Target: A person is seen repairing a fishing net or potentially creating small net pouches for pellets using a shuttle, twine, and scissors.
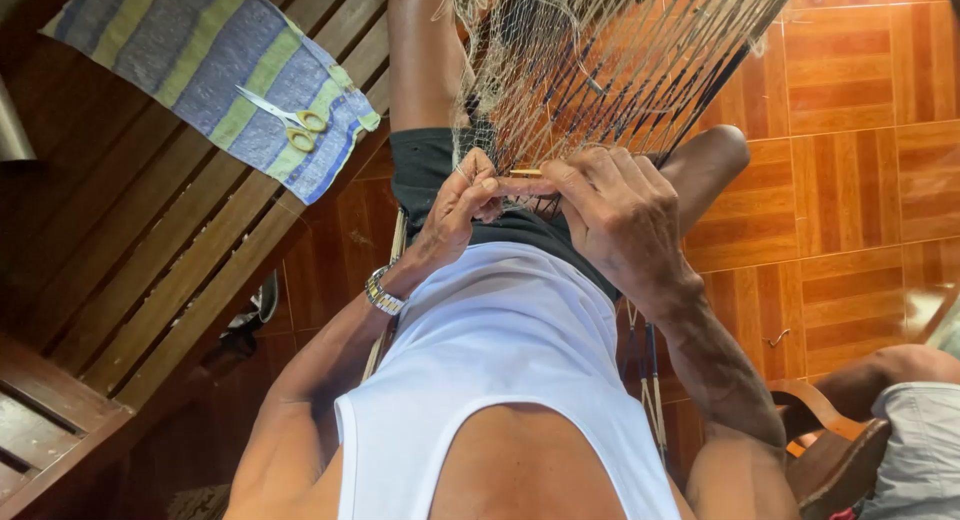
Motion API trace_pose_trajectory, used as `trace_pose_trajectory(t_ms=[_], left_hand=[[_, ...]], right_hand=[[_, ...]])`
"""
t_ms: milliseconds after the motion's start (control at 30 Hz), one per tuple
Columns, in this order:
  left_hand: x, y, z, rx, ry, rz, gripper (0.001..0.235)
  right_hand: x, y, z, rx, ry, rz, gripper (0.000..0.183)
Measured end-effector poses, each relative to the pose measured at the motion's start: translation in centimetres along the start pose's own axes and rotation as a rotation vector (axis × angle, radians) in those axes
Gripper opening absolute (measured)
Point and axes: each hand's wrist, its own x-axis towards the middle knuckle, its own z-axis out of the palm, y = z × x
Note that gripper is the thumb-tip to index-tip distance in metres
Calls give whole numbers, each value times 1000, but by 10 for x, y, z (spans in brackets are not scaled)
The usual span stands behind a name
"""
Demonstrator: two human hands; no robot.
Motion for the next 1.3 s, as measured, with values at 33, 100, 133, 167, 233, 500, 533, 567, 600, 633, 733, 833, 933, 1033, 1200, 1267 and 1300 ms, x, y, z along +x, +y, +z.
trace_pose_trajectory(t_ms=[33,100,133,167,233,500,533,567,600,633,733,833,933,1033,1200,1267,1300], left_hand=[[3,13,8,1,-3,8,17],[6,39,24,-75,17,-11,16],[3,32,21,-77,18,-9,16],[1,26,17,-76,23,-18,16],[-1,12,9,-74,26,-21,16],[-2,-7,3,-82,8,-16,16],[-1,-7,3,-80,8,-17,16],[-1,-8,3,-106,3,-12,16],[-1,-9,3,-132,-1,-8,15],[-1,-9,2,-132,-3,-13,15],[-1,-8,0,-137,-12,-32,14],[0,-4,0,-159,-17,-44,13],[2,-4,0,-94,-47,-20,17],[-1,-10,-2,-139,-13,-34,12],[-3,-20,-13,-146,34,-30,15],[-2,-13,-12,-141,39,-34,16],[-3,-10,-11,-136,46,-35,17]], right_hand=[[1,1,1,-6,4,-4,16],[1,2,2,12,-18,-11,16],[1,2,2,10,-20,-13,16],[1,4,2,17,-18,-21,16],[2,5,1,19,-13,-33,16],[3,8,-1,169,17,6,18],[2,10,4,170,18,8,18],[-1,11,9,215,30,6,18],[-3,11,13,261,42,5,19],[-5,10,18,262,42,10,19],[-8,4,32,403,45,10,16],[-8,-5,42,515,101,-58,22],[-12,-11,51,531,140,-105,27],[-15,-18,55,332,193,-126,30],[-6,-37,43,204,463,16,19],[-13,-49,46,255,516,-7,17],[-17,-55,49,306,569,-32,15]])
